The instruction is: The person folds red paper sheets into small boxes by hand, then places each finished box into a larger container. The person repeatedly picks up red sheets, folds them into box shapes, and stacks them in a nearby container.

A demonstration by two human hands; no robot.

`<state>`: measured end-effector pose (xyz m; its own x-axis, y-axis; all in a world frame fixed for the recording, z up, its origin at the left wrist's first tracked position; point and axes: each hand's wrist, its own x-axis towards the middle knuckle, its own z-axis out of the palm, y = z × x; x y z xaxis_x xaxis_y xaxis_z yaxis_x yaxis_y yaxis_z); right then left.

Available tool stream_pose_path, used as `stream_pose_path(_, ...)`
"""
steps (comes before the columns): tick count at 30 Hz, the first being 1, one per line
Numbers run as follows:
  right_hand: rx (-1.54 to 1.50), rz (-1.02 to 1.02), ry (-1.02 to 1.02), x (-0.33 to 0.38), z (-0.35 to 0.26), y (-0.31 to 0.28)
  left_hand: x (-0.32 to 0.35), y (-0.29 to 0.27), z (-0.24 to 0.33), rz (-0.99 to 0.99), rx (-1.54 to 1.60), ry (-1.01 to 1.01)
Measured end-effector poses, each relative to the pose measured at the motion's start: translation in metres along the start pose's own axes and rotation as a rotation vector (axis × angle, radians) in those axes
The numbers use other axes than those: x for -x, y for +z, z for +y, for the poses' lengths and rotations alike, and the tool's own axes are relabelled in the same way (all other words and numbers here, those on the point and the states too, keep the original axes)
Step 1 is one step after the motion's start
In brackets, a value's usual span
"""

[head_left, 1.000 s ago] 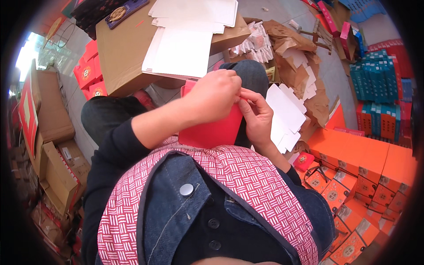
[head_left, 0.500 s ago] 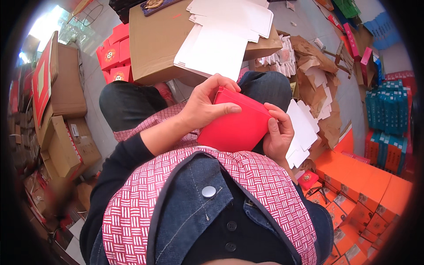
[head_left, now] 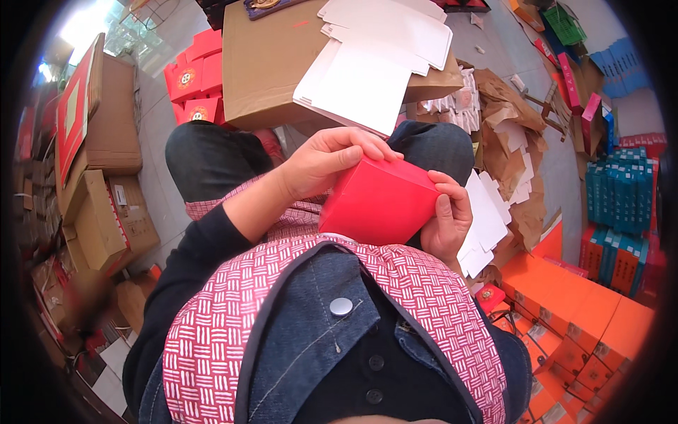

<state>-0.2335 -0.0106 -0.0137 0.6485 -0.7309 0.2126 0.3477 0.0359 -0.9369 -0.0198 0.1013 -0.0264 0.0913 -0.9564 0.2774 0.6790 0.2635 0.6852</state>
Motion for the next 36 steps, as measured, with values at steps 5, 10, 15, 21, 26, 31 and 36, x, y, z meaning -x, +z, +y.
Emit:
stream_pose_path(5, -0.048, 0.064, 0.077, 0.003, 0.004, -0.001, -0.003, -0.001, -0.005, 0.082, -0.243, 0.013)
stream_pose_path(10, 0.001, -0.024, 0.071, -0.006, 0.002, 0.003, 0.014, 0.028, -0.009, 0.272, -0.575, -0.052)
stream_pose_path(15, 0.044, -0.128, -0.033, -0.042, -0.011, -0.007, 0.014, 0.032, 0.007, 0.564, -0.821, -0.015)
stream_pose_path(21, -0.085, 0.477, 0.029, -0.112, 0.021, -0.126, -0.047, 0.014, 0.055, 0.862, -0.349, 0.053)
stream_pose_path(26, 0.243, 0.535, 0.265, -0.084, 0.075, -0.13, -0.042, -0.037, 0.076, 1.002, -0.104, 0.088)
stream_pose_path(31, 0.398, 0.498, 0.257, -0.087, 0.075, -0.123, -0.015, -0.052, 0.097, 0.911, 0.006, 0.245)
stream_pose_path(36, 0.488, 0.478, 0.27, -0.088, 0.068, -0.129, 0.049, -0.05, 0.17, 1.057, -0.182, 0.573)
